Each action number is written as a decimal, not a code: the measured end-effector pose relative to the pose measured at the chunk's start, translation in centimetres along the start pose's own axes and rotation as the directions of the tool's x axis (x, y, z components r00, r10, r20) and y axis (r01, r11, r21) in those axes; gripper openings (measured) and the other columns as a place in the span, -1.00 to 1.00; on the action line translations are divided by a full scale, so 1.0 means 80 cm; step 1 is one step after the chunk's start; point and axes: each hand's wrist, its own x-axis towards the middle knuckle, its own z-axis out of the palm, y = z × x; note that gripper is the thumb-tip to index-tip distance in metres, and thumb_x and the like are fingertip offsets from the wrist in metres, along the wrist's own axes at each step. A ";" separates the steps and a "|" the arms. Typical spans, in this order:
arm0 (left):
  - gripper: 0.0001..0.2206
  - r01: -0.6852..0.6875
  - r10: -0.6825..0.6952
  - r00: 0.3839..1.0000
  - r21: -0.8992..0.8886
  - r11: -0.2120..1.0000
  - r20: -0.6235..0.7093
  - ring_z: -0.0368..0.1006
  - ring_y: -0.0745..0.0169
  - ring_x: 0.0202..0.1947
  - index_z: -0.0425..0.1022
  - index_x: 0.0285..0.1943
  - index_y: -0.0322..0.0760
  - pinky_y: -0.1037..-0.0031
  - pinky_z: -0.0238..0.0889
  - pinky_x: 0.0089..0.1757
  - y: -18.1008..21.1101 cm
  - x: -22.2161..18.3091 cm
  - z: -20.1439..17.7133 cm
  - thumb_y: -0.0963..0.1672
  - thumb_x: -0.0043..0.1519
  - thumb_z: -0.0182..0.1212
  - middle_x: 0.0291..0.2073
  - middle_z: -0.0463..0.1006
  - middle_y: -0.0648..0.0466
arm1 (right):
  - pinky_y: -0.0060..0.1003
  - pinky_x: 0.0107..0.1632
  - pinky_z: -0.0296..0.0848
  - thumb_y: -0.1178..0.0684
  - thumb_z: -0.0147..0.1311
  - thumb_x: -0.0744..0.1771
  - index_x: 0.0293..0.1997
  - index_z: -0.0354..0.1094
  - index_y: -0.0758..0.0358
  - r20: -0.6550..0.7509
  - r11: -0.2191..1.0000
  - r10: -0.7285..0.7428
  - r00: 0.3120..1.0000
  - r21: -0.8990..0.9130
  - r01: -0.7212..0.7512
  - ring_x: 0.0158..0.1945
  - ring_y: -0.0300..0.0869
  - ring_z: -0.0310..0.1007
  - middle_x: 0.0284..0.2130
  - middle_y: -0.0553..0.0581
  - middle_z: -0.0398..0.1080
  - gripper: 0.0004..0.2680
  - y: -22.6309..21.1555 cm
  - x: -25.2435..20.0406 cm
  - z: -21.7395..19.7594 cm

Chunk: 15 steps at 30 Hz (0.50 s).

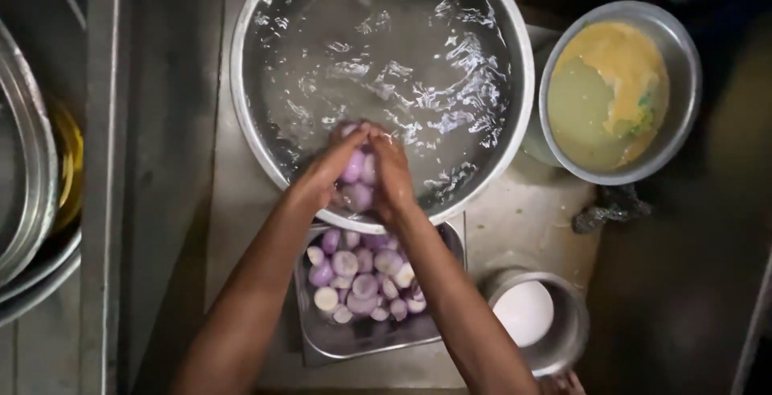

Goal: Washing peeled red onions in a large bowl and transferring them to a container.

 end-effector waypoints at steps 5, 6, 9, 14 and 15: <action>-0.30 -0.198 0.199 0.980 -0.024 0.980 0.015 0.38 -0.02 0.25 0.30 0.38 0.14 -0.24 0.29 -0.05 0.026 -0.092 0.031 0.25 0.03 0.05 0.30 0.43 0.09 | -0.20 0.15 0.41 -0.04 -0.04 0.42 0.24 0.32 0.27 0.035 0.985 -0.163 0.986 -0.050 0.165 0.14 -0.11 0.39 0.10 0.15 0.38 -0.71 -0.054 -0.066 0.017; -0.33 -0.230 0.230 0.973 -0.037 0.973 -0.005 0.37 0.05 0.23 0.26 0.41 0.18 -0.15 0.25 -0.04 0.022 -0.105 0.036 0.23 0.08 0.05 0.28 0.41 0.15 | -0.24 0.21 0.37 -0.04 -0.04 0.43 0.27 0.32 0.27 0.071 0.951 -0.262 0.962 -0.148 0.270 0.18 -0.12 0.39 0.14 0.16 0.39 -0.70 -0.062 -0.085 0.022; -0.40 -0.387 0.387 0.922 -0.135 0.912 -0.029 0.38 0.17 0.20 0.24 0.44 0.10 0.13 0.25 0.04 -0.027 -0.130 0.042 0.15 0.18 0.10 0.24 0.44 0.13 | -0.28 0.27 0.33 -0.03 -0.05 0.43 0.32 0.30 0.26 0.164 0.857 -0.395 0.904 -0.288 0.427 0.23 -0.15 0.37 0.19 0.14 0.37 -0.68 -0.049 -0.137 0.006; -0.40 -0.376 0.383 0.923 -0.270 0.887 -0.028 0.40 0.15 0.24 0.31 0.43 -0.10 0.34 0.22 0.18 -0.139 -0.183 0.066 0.07 0.20 0.21 0.22 0.46 -0.01 | -0.26 0.30 0.28 0.03 -0.06 0.41 0.32 0.29 0.26 0.060 0.840 -0.308 0.950 -0.451 0.301 0.28 -0.12 0.34 0.23 0.15 0.38 -0.69 -0.001 -0.246 -0.028; -0.38 -0.333 0.335 0.941 -0.254 0.908 -0.036 0.34 0.18 0.29 0.27 0.45 -0.06 0.34 0.18 0.19 -0.161 -0.183 0.068 0.08 0.18 0.21 0.29 0.42 0.05 | -0.23 0.30 0.26 0.06 -0.04 0.38 0.32 0.28 0.27 0.056 0.824 -0.287 0.956 -0.495 0.276 0.30 -0.09 0.33 0.23 0.19 0.38 -0.67 0.015 -0.256 -0.041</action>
